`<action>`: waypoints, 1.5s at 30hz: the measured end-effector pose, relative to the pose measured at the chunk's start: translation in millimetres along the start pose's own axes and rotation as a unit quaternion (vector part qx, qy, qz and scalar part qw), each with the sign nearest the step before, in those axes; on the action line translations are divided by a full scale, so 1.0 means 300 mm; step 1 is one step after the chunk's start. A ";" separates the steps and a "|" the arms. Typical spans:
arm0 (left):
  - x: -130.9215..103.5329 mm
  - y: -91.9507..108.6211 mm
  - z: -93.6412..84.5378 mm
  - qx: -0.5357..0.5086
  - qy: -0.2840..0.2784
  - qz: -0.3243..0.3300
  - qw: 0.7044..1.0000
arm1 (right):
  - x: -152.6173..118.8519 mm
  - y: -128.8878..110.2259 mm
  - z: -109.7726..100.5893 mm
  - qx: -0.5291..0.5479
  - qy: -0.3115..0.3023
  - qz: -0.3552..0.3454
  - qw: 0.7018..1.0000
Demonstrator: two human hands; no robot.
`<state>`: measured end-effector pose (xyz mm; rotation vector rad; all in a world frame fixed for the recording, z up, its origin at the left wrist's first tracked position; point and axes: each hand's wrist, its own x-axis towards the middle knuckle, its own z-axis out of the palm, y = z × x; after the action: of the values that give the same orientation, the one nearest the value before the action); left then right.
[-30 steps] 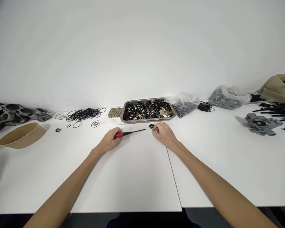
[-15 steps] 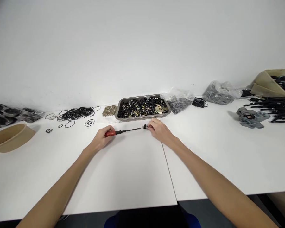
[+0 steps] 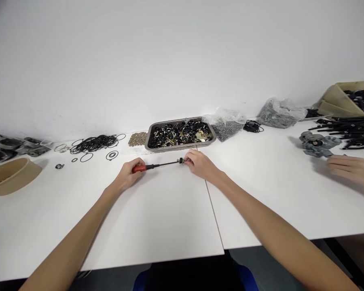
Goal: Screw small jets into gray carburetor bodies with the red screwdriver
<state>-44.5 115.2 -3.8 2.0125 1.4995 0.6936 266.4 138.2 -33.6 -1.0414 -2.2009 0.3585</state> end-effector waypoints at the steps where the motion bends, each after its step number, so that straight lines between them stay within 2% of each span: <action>1: 0.000 0.000 0.000 0.000 -0.001 0.000 1.000 | 0.001 -0.002 0.000 0.001 -0.001 0.001 1.000; 9: 0.000 0.001 -0.001 0.027 -0.005 0.007 1.000 | -0.002 -0.007 -0.004 0.003 -0.009 -0.004 1.000; 20: -0.001 0.037 0.000 0.146 -0.043 0.002 0.988 | -0.006 -0.010 -0.002 -0.008 -0.014 -0.004 1.000; 25: -0.004 0.049 0.000 0.156 -0.049 -0.011 0.987 | -0.005 -0.016 0.001 -0.019 -0.012 0.001 1.000; 33: -0.002 0.033 0.002 0.163 -0.046 -0.008 0.985 | -0.002 -0.011 -0.017 -0.037 -0.010 0.016 0.999; 45: -0.001 0.039 0.001 0.161 -0.044 -0.009 0.986 | -0.005 -0.029 -0.035 -0.063 -0.038 -0.029 0.997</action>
<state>-36.2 112.0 3.8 2.2292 1.6601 0.3651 269.1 131.0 -22.1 -1.0438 -2.3419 0.2388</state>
